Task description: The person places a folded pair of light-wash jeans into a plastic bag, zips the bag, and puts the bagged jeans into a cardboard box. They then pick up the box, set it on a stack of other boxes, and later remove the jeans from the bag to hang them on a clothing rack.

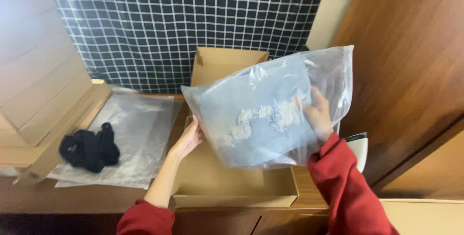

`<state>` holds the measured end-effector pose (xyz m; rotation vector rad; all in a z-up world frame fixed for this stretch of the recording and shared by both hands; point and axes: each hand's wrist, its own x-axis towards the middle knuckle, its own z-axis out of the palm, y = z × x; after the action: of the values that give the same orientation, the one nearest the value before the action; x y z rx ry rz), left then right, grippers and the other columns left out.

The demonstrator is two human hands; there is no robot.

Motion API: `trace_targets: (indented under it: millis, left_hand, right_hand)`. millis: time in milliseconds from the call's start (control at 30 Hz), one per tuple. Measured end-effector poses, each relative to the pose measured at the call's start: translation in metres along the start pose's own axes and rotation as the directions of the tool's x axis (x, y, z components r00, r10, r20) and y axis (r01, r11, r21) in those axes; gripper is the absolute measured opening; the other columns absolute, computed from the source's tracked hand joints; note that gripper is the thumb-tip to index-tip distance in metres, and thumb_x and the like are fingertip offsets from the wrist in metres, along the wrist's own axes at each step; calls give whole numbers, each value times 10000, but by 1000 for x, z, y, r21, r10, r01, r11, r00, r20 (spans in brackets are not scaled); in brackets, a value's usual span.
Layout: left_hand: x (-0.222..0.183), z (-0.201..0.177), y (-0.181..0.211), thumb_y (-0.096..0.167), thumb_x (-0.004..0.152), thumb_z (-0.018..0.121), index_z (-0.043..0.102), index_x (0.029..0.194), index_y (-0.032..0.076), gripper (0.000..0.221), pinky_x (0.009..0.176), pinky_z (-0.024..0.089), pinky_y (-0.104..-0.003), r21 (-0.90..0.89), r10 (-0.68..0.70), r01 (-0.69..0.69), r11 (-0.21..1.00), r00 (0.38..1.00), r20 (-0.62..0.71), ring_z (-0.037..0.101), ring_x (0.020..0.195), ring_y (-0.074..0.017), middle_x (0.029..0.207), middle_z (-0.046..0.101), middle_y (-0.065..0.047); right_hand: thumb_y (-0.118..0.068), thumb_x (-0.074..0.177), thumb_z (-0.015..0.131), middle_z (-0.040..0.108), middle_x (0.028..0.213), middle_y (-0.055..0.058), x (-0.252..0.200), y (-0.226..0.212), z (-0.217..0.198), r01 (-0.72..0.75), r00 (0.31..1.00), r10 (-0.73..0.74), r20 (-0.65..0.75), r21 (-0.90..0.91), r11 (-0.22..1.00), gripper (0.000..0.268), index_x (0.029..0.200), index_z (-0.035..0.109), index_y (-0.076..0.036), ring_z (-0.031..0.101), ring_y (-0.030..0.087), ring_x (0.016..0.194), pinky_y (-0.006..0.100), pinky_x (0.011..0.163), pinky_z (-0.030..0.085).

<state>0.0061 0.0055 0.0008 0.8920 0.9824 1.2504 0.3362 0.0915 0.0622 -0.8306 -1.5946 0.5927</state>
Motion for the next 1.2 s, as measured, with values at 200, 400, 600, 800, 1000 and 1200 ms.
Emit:
trace_targets:
  millis: [200,400,600,800,1000,1200]
  left_hand:
    - [95,-57,-47,251,865,557,537,879,168,87,556,461,-201,-9,343,-351,936,920,-188,538,635,-70,770,534,11]
    - [84,-70,-6,305,901,494,523,910,220,90,446,329,-132,255,500,-430,866,749,-434,411,535,-29,687,482,45]
    - [101,-130,-14,202,914,507,539,919,192,34,374,299,-137,408,588,-428,806,660,-469,385,448,-42,580,458,28]
    - [155,-158,-35,197,918,518,553,878,186,55,348,274,-172,492,625,-403,772,622,-471,373,425,-69,548,482,6]
    - [200,-256,-78,238,935,560,579,907,140,104,521,448,-315,734,695,-104,671,432,-574,546,585,-204,669,589,-24]
    - [210,-230,-67,365,923,578,581,910,251,114,720,455,-374,805,715,148,575,388,-582,604,810,-265,757,625,35]
  right_hand:
    - [-103,785,651,562,952,51,1,14,-26,-141,956,207,-206,296,945,316,1084,547,-91,501,146,834,315,796,451]
    - [-29,749,605,558,861,73,-33,-43,-42,-162,935,259,-242,358,920,285,1028,560,-68,553,163,746,301,688,495]
    - [-167,862,564,544,1032,71,-31,17,-104,-199,912,326,-250,427,882,369,1217,474,-114,538,144,884,328,832,454]
    - [-222,871,562,554,1062,63,-35,75,-141,-241,896,372,-242,437,866,363,1215,473,-149,545,152,927,334,851,452]
    - [-224,859,576,549,1023,65,-37,86,-200,-196,876,358,-325,438,877,401,1240,461,-170,562,177,860,339,760,492]
    - [-215,858,569,544,1033,70,-41,90,-231,-167,872,337,-355,432,886,398,1238,463,-163,553,178,874,339,772,482]
